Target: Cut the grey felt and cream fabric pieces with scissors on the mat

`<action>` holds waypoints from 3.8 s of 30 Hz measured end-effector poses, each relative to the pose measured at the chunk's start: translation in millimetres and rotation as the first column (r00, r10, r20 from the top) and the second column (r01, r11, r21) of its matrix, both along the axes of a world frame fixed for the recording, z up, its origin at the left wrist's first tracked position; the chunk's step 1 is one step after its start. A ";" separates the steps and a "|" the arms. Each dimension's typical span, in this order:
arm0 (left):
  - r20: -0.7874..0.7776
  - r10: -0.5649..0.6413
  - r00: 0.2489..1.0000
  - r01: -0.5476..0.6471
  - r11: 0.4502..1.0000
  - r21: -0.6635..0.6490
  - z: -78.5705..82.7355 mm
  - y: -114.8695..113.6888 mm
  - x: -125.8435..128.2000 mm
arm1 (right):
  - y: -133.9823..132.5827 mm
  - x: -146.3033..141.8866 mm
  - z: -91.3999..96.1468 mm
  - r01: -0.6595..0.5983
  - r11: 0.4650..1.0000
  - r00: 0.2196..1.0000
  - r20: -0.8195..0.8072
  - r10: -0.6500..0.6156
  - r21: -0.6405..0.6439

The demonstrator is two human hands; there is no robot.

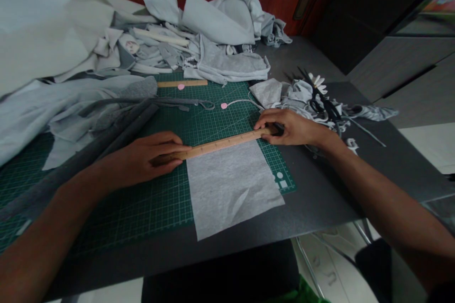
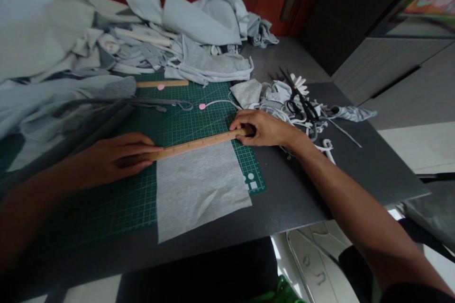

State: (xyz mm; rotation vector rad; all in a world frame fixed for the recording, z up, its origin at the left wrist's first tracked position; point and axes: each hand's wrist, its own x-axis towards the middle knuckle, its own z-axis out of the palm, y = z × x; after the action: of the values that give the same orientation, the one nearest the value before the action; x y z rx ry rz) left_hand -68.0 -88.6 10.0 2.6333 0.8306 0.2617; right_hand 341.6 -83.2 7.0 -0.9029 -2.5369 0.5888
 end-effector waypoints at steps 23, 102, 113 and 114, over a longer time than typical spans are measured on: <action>-0.070 -0.055 0.996 0.057 0.998 0.026 6.1 -3.6 3.8 | -0.6 -1.4 -2.0 -0.002 1.000 0.999 -0.037 0.001 -0.030; -0.235 0.037 0.971 -0.061 0.994 -0.093 20.2 -13.0 7.1 | -1.9 17.0 12.2 0.061 0.983 0.995 0.094 -0.045 -0.171; -0.173 0.029 0.985 -0.050 0.992 -0.117 20.5 -10.0 5.4 | -2.2 15.9 11.6 0.077 0.982 0.994 0.086 -0.063 -0.171; -0.174 0.026 0.984 -0.047 0.992 -0.117 20.4 -9.8 4.8 | -2.2 16.0 11.7 0.072 0.983 0.995 0.084 -0.058 -0.170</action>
State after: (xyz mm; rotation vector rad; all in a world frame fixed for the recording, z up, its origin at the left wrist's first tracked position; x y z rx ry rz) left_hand -63.3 -98.5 30.4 2.5547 0.9204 -0.0074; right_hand 357.6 -85.4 18.8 -1.0849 -2.5438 0.7772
